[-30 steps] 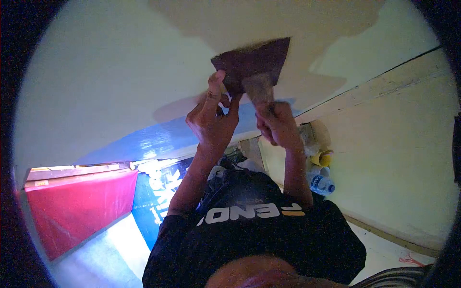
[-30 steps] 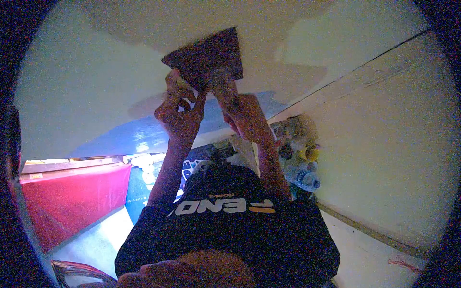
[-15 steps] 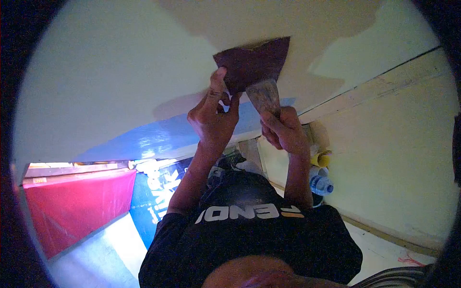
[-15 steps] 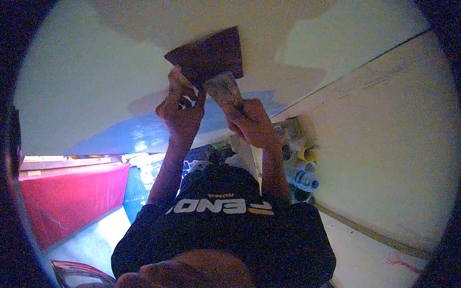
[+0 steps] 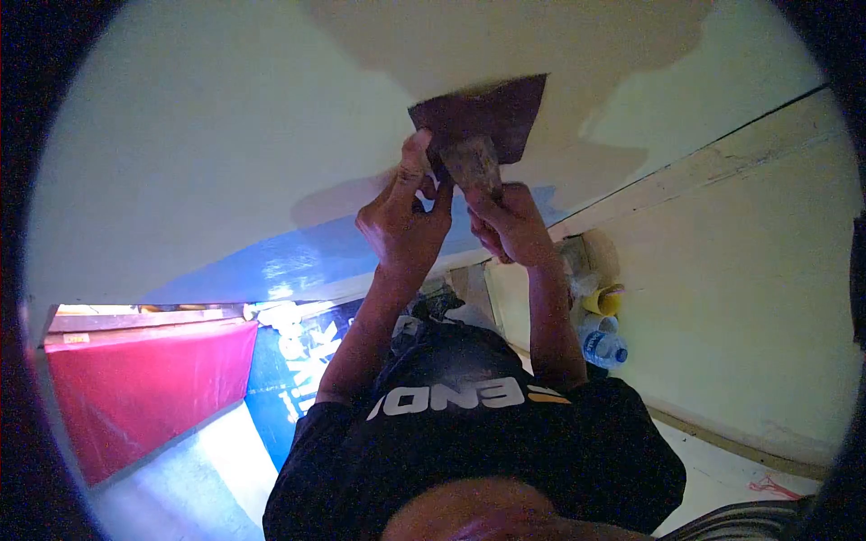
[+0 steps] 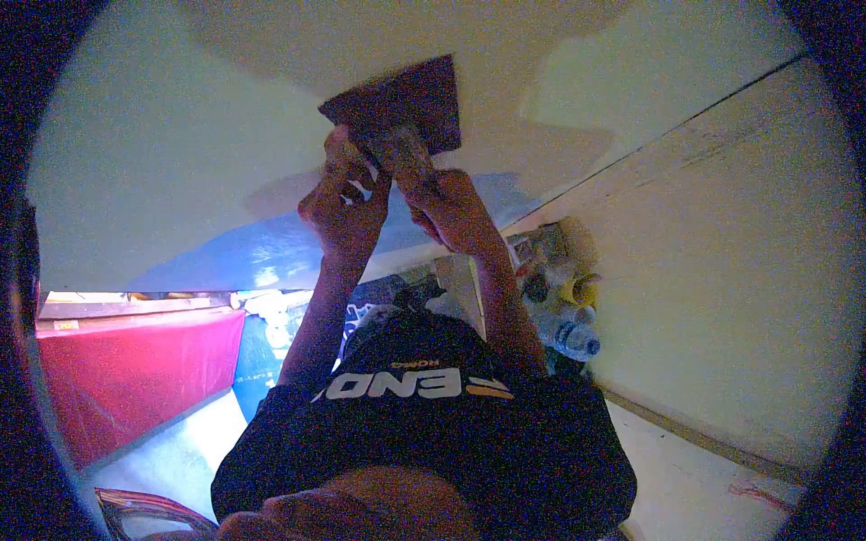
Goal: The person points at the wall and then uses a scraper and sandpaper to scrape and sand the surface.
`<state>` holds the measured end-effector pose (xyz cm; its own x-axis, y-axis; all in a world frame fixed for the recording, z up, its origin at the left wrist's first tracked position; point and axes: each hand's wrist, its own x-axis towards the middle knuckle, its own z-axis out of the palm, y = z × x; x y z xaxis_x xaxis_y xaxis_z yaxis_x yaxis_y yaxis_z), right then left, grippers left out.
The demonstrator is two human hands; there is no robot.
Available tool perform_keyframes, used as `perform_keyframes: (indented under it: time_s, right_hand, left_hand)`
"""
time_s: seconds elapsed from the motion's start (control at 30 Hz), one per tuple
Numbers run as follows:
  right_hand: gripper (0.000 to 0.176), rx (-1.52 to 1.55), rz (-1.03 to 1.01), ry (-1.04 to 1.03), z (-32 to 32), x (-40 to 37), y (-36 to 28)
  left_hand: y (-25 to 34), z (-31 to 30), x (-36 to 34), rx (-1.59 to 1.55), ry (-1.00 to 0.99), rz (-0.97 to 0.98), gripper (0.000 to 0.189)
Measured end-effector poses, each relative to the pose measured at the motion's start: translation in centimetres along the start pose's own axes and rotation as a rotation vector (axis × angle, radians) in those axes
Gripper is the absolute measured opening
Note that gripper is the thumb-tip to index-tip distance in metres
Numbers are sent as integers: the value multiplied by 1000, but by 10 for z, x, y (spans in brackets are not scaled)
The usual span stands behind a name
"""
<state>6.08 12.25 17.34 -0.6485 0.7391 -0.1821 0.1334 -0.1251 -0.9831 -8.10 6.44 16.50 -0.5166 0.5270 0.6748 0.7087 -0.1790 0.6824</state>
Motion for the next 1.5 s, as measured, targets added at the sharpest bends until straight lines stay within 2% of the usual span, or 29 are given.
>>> perform_keyframes:
  time_s: [0.1,0.2,0.3,0.33,0.4,0.5,0.6,0.63,0.73,0.83,0.93,1.07,1.13,1.2,1.27,1.33,1.5]
  right_hand:
    - [35,81,-52,-67,-1,3,14]
    - [36,36,-11,-20,7,-5,-25]
    - [39,11,39,-2,-16,0,27]
    - [42,61,13,50,-19,-6,41]
    - [50,158,-29,134,-22,-27,63]
    - [65,303,-77,49,-23,-47,46]
    - [72,268,-172,-34,-16,-40,27]
    - [62,127,-202,-8,-10,-42,7]
    - [42,235,-407,-33,7,-35,11]
    - [28,-50,-281,119,16,-33,3]
    - [17,-135,-367,228,25,-26,-7]
    - [22,-339,-388,383,29,-17,-13]
    - [28,-423,-404,396,26,-16,-7]
    - [40,-389,-449,496,33,-18,-3]
    - [49,-512,-546,514,34,-18,-4]
    - [57,-790,-687,450,32,-16,-13]
    - [56,-748,-631,437,36,-20,-12]
  left_hand:
    - [-2,-3,3,10,16,-7,67]
    - [-1,1,-1,16,33,1,67]
    - [1,-8,5,33,0,-9,67]
    - [1,-9,5,42,-18,-35,67]
    - [0,-5,6,12,13,32,67]
    - [-5,-6,1,34,26,29,67]
    - [-2,-1,1,-1,23,-8,66]
    - [-2,-1,0,-16,23,-29,66]
    - [1,-6,3,16,5,-9,67]
    - [-1,-7,3,-1,15,16,68]
    - [2,-4,4,18,18,6,69]
    - [-3,-5,3,-18,20,-4,69]
    - [-4,-3,3,-33,33,10,69]
    - [-2,-5,4,-22,29,13,69]
    - [-2,-5,4,-19,32,18,68]
    - [-3,-3,4,-27,35,27,67]
    - [-5,-5,6,-13,18,52,65]
